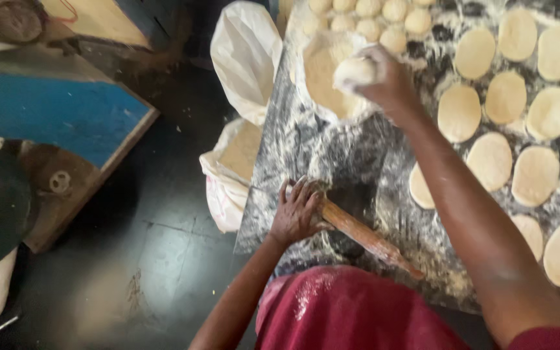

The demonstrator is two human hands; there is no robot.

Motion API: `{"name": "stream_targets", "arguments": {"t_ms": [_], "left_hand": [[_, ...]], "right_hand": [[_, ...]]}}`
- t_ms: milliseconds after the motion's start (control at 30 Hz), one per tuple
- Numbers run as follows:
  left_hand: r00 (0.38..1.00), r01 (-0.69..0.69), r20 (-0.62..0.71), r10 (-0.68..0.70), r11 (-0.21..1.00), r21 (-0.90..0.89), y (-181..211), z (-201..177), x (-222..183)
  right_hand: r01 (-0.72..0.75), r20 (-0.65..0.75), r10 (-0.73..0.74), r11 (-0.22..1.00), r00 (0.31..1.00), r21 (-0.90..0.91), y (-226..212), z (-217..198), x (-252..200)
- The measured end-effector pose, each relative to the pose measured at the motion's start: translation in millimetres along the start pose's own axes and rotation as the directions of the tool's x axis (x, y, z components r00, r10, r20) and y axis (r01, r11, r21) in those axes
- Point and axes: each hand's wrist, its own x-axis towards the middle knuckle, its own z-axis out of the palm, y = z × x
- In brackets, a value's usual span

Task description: The person flattens balls of dough using a rolling pin on a flour-covered table, placing the resulting discs in rows and periodically taking more flour from a bag by hand.

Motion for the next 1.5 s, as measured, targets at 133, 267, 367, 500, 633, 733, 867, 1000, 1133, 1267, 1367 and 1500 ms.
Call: {"name": "stream_targets", "arguments": {"t_ms": [133, 267, 367, 500, 633, 733, 867, 1000, 1133, 1267, 1367, 1500], "left_hand": [[0.984, -0.152, 0.088, 0.153, 0.988, -0.026, 8.0, 5.3, -3.1], [0.95, -0.217, 0.234, 0.206, 0.976, 0.022, 18.5, 12.9, -7.3], [0.914, -0.206, 0.347, 0.212, 0.977, -0.053, 19.6, 16.7, -28.0], [0.98, -0.195, 0.015, 0.196, 0.978, -0.074, 14.0, -0.8, -70.0], [0.987, -0.148, 0.04, 0.153, 0.982, -0.114, 22.6, -30.2, -90.4], [0.986, -0.13, 0.086, 0.143, 0.981, -0.144, 29.8, -46.5, -94.3], [0.995, -0.056, 0.073, 0.068, 0.987, -0.15, 27.8, -50.8, -103.6], [0.999, -0.051, -0.006, 0.051, 0.985, -0.164, 24.5, -49.8, -102.6], [1.0, 0.0, 0.019, 0.006, 0.963, -0.271, 31.1, -49.3, -103.3], [0.999, -0.03, 0.005, 0.032, 0.963, -0.269, 34.5, -47.2, -99.8], [0.998, -0.051, -0.036, 0.043, 0.967, -0.251, 33.3, -46.9, -101.4], [1.0, 0.007, -0.025, -0.015, 0.957, -0.29, 30.0, -38.2, -91.2]], "right_hand": [[-0.046, 0.17, -0.121, 0.669, 0.978, 0.742, 9.8, -27.9, -84.7], [-0.216, 0.275, 0.169, 0.964, 0.947, 0.153, 44.5, -19.5, -149.8], [-0.093, 0.221, 0.249, 0.834, 0.943, -0.545, 77.1, -5.5, -185.5], [0.273, 0.088, -0.279, 0.741, 0.956, -0.613, 113.6, 21.5, -218.1], [0.49, 0.514, -0.104, 0.503, 0.852, -0.712, 141.7, 65.6, -231.4], [0.407, 0.489, -0.048, 0.628, 0.871, -0.663, 148.1, 69.1, -231.3], [0.494, 0.521, -0.066, 0.437, 0.851, -0.752, 136.5, 63.5, -247.0], [0.148, 0.231, 0.002, 0.762, 0.973, -0.631, 126.9, 53.1, -229.4], [-0.236, 0.074, 0.281, 0.899, 0.957, -0.368, 119.9, 48.3, -216.3], [-0.396, 0.204, 0.5, 0.828, 0.842, -0.398, 103.3, 58.6, -227.2], [-0.234, 0.141, 0.283, 0.928, 0.949, -0.289, 109.3, 46.5, -235.3], [-0.368, 0.115, 0.397, 0.905, 0.91, -0.215, 114.0, -4.6, -240.5]]}}
